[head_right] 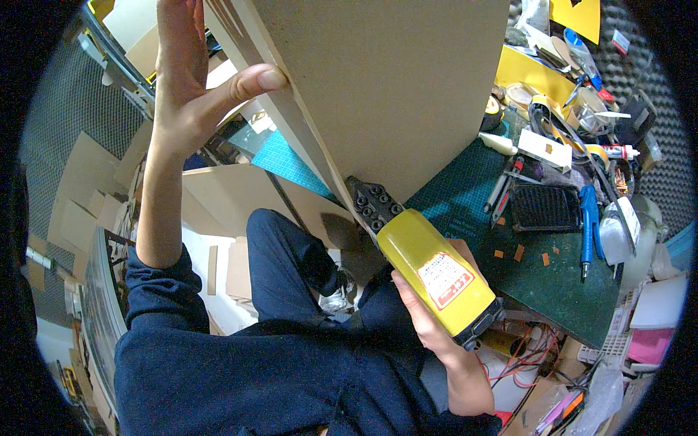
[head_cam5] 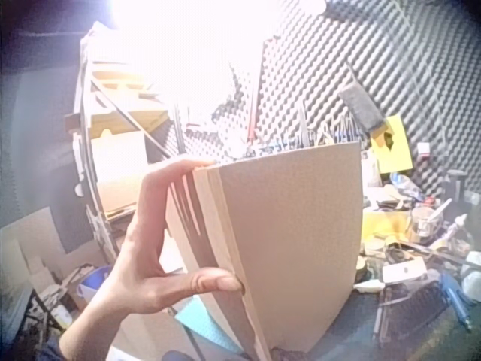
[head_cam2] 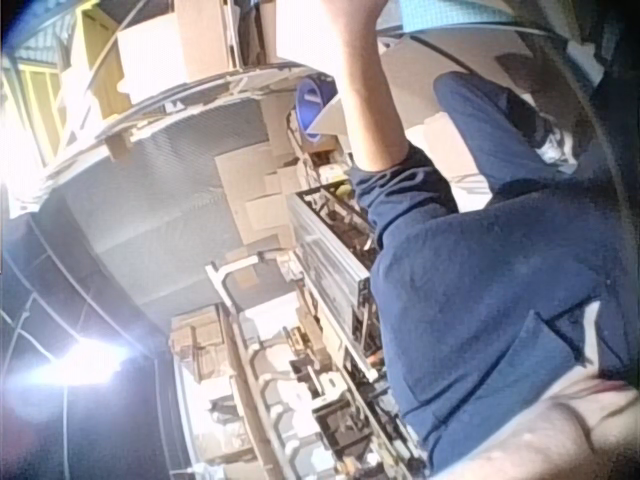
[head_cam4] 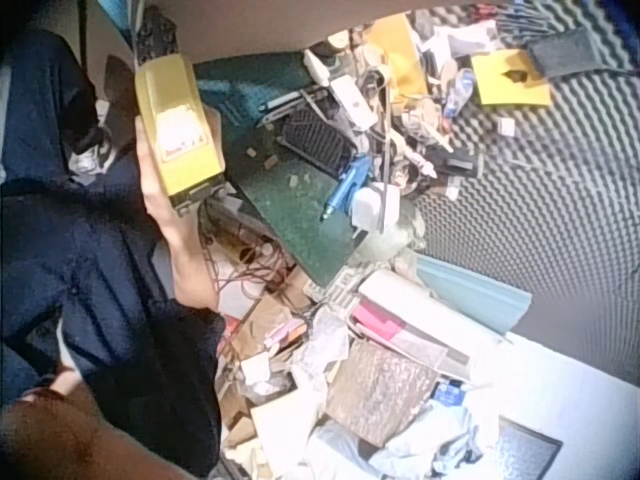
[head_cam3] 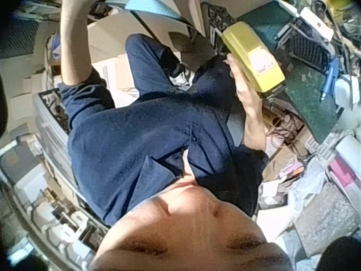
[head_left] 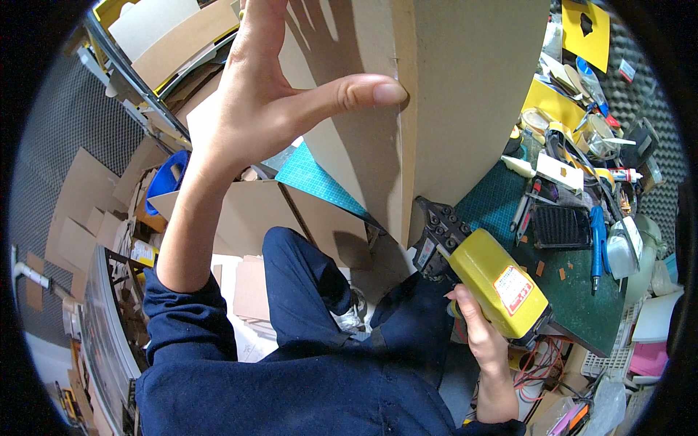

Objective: The person assembles a cardboard structure by aligning and joining multiple cut pieces. They use a staple gun to fasten the edges together and then trim excess material with pliers.

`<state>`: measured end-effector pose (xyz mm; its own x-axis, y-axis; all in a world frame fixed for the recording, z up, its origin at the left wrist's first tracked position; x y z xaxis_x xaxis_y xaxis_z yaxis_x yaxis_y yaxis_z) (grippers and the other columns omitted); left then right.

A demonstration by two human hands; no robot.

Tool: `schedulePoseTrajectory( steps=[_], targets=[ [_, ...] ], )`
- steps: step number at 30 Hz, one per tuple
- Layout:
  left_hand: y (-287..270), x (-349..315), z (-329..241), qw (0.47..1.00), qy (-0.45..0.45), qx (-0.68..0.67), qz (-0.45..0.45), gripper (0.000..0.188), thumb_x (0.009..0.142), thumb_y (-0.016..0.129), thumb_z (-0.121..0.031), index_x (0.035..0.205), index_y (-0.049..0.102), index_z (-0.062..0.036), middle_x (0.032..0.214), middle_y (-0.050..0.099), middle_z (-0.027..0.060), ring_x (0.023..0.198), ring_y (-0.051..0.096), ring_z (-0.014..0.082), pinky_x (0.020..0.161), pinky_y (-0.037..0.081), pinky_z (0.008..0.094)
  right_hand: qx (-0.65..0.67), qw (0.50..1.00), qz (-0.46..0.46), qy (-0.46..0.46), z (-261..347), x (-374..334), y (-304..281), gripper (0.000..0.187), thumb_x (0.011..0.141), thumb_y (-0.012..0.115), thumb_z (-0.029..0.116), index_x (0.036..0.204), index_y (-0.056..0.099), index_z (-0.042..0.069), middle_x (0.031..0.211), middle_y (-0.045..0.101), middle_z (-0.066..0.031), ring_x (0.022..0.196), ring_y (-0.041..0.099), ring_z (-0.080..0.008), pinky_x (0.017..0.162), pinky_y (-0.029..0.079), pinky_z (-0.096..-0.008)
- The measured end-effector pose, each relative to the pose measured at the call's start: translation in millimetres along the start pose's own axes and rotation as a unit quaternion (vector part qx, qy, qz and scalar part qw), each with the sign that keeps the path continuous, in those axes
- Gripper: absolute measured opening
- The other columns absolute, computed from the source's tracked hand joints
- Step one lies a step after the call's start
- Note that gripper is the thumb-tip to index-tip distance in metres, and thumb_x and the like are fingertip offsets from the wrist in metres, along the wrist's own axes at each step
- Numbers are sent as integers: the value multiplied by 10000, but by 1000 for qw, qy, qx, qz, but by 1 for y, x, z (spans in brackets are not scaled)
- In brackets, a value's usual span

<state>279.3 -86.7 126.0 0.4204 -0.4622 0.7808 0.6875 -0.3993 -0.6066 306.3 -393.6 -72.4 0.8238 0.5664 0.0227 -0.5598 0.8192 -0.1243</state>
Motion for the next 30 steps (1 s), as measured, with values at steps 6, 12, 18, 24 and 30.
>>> schedulePoseTrajectory(
  steps=[6,12,18,24,30],
  targets=[
    [1,0,-1,1000,-18,-8,-4,1035,678,909,-391,1429,306,-11,1309,500,172,1226,503,275,1025,404,456,28,1000,-6,4,-3,1,0,302,819,774,48,1061,601,-7,990,654,-100,890,644,-197,803,498,-308],
    [2,1,-5,1000,-26,13,-6,1045,675,906,-412,1430,304,-11,1300,507,176,1233,502,281,1027,405,463,29,999,-13,-27,-4,2,1,271,800,786,49,1022,644,-16,975,657,-103,854,652,-209,775,505,-305],
    [1,0,-8,999,-39,3,-3,1052,677,909,-404,1433,300,3,1294,508,186,1234,498,280,1031,399,457,-7,996,-14,-85,-2,4,0,262,790,785,40,1014,661,-11,952,660,-112,827,660,-224,744,510,-311],
    [0,1,-1,1000,5,17,2,1060,676,914,-384,1437,295,17,1312,495,186,1247,484,277,1053,378,452,-9,995,-5,-95,2,4,-1,262,790,782,33,1018,661,-13,955,662,-114,841,667,-230,752,515,-315],
    [0,0,0,1000,2,15,3,1062,677,914,-380,1441,292,17,1329,483,187,1256,478,281,1055,377,456,-10,997,-13,-69,3,3,0,282,790,786,39,1033,654,-14,985,661,-116,869,668,-225,786,518,-314]
  ],
)
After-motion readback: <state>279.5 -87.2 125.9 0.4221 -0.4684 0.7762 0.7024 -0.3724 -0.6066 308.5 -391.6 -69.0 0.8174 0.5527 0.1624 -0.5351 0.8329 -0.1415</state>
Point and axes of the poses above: each hand's wrist, its own x-axis towards the middle knuckle, its own y-axis out of the palm, z = x × y, the point moved 1 cm from there along x, towards the middle knuckle
